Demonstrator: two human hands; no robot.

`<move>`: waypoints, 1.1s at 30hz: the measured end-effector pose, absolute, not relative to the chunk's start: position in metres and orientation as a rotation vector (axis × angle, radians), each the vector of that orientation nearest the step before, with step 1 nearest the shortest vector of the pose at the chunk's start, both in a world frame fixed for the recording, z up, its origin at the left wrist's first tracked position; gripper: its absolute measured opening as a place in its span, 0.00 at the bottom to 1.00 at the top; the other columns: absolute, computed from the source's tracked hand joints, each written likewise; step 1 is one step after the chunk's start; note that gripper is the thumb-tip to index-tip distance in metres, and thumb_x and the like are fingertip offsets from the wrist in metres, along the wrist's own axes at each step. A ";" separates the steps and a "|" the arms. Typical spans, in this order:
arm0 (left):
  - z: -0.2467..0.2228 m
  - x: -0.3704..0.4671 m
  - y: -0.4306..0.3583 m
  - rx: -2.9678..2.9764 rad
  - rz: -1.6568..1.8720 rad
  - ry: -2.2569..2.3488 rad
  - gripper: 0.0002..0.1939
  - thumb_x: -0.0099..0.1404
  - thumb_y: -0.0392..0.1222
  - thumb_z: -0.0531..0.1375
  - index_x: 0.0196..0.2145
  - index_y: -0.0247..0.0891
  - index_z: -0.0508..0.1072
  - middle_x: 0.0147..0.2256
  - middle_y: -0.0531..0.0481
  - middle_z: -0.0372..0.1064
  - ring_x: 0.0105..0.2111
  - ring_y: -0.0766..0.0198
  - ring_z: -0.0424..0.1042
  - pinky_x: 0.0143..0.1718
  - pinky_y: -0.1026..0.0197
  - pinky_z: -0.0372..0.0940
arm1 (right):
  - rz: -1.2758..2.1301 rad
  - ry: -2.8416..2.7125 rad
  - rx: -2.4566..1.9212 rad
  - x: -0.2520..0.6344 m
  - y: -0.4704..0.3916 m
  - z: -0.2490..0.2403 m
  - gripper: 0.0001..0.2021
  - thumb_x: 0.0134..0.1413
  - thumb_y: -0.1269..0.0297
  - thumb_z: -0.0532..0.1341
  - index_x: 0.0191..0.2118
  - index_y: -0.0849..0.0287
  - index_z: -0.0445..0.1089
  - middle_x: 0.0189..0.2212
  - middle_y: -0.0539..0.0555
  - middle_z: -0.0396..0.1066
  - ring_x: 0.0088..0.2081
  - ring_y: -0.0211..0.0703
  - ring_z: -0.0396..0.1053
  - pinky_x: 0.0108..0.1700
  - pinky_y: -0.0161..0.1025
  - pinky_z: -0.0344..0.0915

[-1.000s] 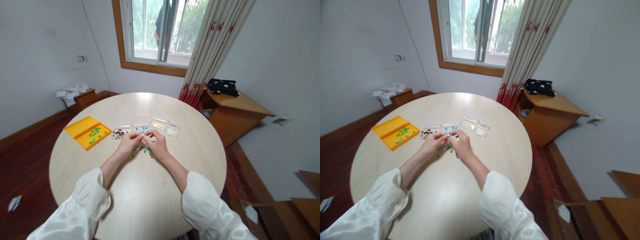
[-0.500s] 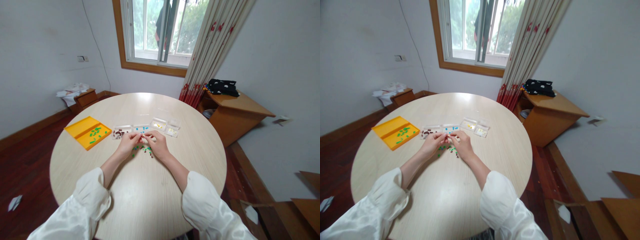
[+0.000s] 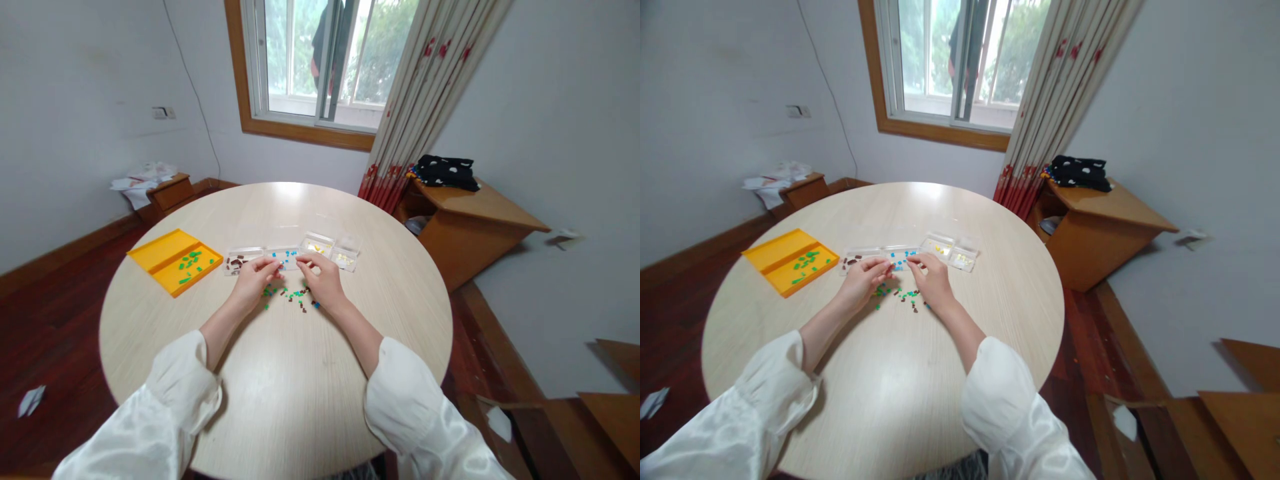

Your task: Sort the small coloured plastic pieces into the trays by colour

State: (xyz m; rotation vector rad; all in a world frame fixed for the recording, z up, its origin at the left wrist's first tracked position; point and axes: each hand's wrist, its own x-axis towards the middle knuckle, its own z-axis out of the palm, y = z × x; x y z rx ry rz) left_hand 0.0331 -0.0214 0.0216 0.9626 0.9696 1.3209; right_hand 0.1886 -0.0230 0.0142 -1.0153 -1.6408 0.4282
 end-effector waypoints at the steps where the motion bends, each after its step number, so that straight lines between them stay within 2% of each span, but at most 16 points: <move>1: 0.022 0.032 -0.021 0.939 1.341 0.963 0.15 0.39 0.44 0.69 0.23 0.32 0.72 0.21 0.53 0.67 0.22 0.69 0.66 0.30 0.63 0.65 | 0.426 -1.630 -1.044 0.192 -0.021 0.015 0.07 0.52 0.68 0.58 0.33 0.59 0.74 0.32 0.54 0.76 0.36 0.41 0.70 0.37 0.37 0.66; 6: 0.026 0.029 -0.020 0.875 1.381 0.941 0.09 0.42 0.41 0.64 0.20 0.33 0.69 0.20 0.54 0.65 0.20 0.71 0.63 0.29 0.64 0.65 | 0.485 -1.658 -1.218 0.206 -0.012 0.015 0.07 0.49 0.71 0.58 0.31 0.61 0.75 0.33 0.55 0.76 0.33 0.40 0.70 0.36 0.37 0.65; 11: 0.026 0.028 -0.020 0.855 1.413 0.939 0.07 0.43 0.39 0.60 0.17 0.34 0.66 0.18 0.55 0.62 0.19 0.72 0.61 0.27 0.65 0.64 | 0.677 -1.823 -1.298 0.210 -0.015 0.016 0.07 0.47 0.73 0.59 0.30 0.63 0.74 0.28 0.53 0.73 0.29 0.36 0.66 0.34 0.35 0.63; 16: 0.025 0.026 -0.019 0.831 1.417 0.934 0.08 0.44 0.40 0.62 0.20 0.34 0.67 0.20 0.55 0.63 0.20 0.73 0.62 0.28 0.65 0.64 | 0.973 -2.013 -1.257 0.221 -0.021 0.025 0.04 0.43 0.74 0.60 0.25 0.65 0.72 0.22 0.50 0.68 0.25 0.32 0.62 0.28 0.32 0.59; 21: 0.025 0.025 -0.019 0.802 1.418 0.915 0.11 0.42 0.41 0.65 0.20 0.33 0.68 0.21 0.55 0.64 0.21 0.73 0.63 0.29 0.66 0.65 | 1.200 -2.050 -1.314 0.228 -0.023 0.027 0.03 0.39 0.74 0.62 0.26 0.65 0.71 0.18 0.47 0.64 0.21 0.30 0.60 0.23 0.30 0.55; 28: 0.022 0.026 -0.019 0.796 1.411 0.935 0.14 0.39 0.41 0.69 0.23 0.31 0.72 0.22 0.53 0.68 0.22 0.72 0.65 0.31 0.64 0.67 | 1.106 -2.148 -1.369 0.222 -0.023 0.024 0.03 0.40 0.73 0.63 0.26 0.65 0.73 0.19 0.47 0.65 0.21 0.29 0.59 0.23 0.29 0.54; 33: 0.021 0.026 -0.019 0.799 1.404 0.936 0.15 0.36 0.41 0.70 0.22 0.32 0.72 0.23 0.52 0.70 0.22 0.72 0.67 0.32 0.64 0.67 | 1.092 -2.173 -1.359 0.220 -0.025 0.024 0.03 0.41 0.75 0.60 0.24 0.65 0.72 0.19 0.48 0.67 0.22 0.31 0.61 0.25 0.30 0.55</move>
